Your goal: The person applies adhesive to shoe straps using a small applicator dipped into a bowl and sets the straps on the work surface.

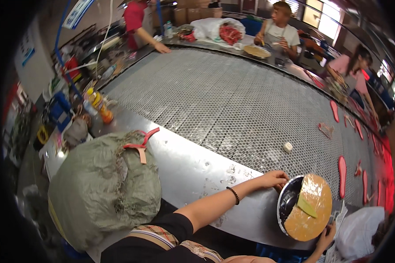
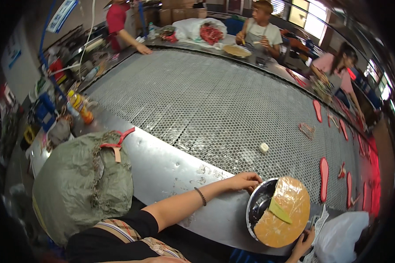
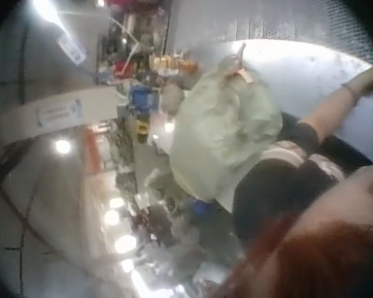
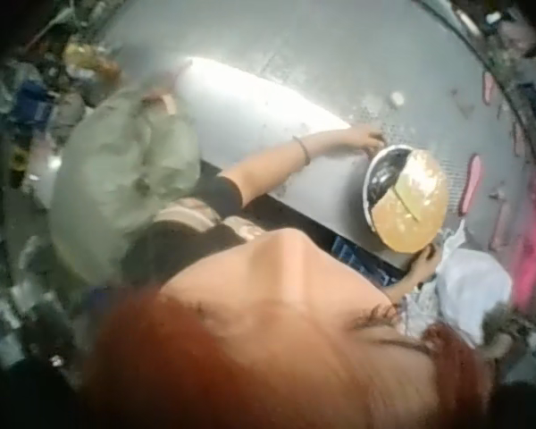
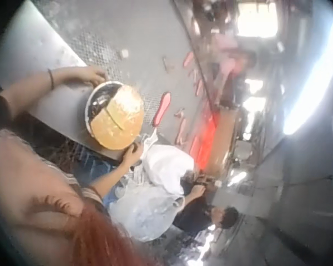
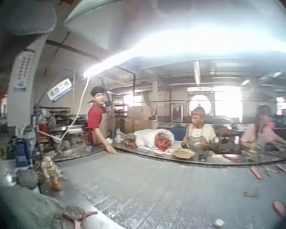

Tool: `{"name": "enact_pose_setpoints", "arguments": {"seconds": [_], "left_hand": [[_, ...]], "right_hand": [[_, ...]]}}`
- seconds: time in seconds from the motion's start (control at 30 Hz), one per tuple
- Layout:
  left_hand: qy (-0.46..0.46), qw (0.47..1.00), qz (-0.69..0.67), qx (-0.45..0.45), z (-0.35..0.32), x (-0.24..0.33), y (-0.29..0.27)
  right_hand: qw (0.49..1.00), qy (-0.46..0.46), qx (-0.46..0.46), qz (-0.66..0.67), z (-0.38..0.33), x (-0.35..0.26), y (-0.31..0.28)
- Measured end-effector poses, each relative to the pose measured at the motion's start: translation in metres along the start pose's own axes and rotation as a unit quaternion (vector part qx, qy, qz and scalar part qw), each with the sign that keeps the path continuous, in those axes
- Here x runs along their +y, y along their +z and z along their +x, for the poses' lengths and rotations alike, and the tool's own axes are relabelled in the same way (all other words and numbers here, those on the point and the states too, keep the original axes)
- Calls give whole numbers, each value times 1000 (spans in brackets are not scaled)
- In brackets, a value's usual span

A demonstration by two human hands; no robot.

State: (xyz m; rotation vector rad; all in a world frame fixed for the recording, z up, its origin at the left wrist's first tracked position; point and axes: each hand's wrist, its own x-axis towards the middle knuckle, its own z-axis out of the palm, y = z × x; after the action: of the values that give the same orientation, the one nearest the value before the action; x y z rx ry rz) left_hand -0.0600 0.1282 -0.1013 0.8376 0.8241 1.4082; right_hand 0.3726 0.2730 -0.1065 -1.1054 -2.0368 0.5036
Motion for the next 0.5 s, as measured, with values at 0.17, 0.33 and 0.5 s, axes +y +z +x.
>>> {"name": "enact_pose_setpoints", "arguments": {"seconds": [0.17, 0.33, 0.5], "left_hand": [[21, 1000, -11, 3, 2, -5, 1], [23, 1000, -4, -2, 10, -13, -7], [17, 1000, 0, -7, 6, -6, -7]], "right_hand": [[995, -8, -40, -90, 7, -31, -13], [995, -9, -66, -69, 6, -62, -12], [997, -15, -54, -59, 7, -55, -8]]}}
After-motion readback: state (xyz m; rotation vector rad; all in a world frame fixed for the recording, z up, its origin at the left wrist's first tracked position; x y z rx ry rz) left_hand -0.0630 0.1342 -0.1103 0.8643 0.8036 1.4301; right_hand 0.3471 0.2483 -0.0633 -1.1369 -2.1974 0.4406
